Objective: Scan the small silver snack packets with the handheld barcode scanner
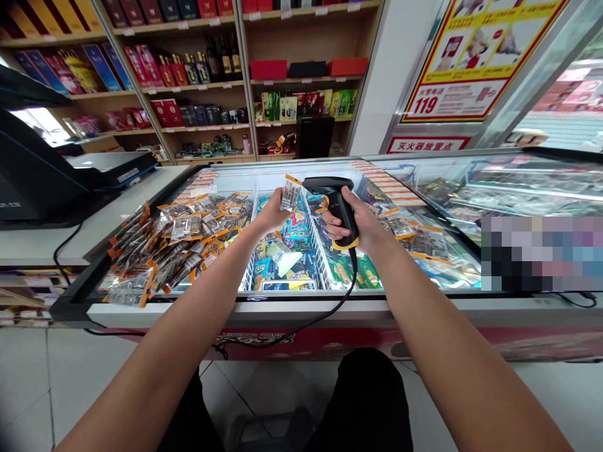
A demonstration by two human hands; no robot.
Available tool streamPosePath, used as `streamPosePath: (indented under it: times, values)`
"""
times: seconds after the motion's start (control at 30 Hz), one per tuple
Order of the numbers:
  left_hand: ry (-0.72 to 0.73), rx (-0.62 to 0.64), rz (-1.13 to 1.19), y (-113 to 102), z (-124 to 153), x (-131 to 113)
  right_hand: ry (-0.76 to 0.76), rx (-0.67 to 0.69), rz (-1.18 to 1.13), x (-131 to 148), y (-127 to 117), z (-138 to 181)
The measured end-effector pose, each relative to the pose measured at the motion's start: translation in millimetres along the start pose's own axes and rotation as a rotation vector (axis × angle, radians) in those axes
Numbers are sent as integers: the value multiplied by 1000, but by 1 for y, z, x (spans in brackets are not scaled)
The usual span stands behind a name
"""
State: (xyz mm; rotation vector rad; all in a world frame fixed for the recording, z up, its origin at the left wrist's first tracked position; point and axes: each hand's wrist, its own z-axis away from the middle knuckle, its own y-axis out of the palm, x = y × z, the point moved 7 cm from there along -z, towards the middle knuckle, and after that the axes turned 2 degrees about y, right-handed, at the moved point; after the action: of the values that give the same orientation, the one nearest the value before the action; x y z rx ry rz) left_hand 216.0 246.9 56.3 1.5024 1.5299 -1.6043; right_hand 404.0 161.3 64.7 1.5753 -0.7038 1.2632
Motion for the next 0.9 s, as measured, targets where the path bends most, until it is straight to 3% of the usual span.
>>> streamPosePath:
  times: [0.4, 0.7, 0.8, 0.9]
  values:
    - [57, 88, -278, 13, 13, -15, -36, -1, -43, 6, -1, 2]
    - [-94, -69, -592, 1, 24, -29, -55, -59, -78, 11, -5, 4]
    - [-108, -46, -762, -2, 27, -31, -44, -84, -72, 10, -5, 4]
    - [-66, 64, -875, 3, 29, -33, -38, -96, -73, 8, -6, 3]
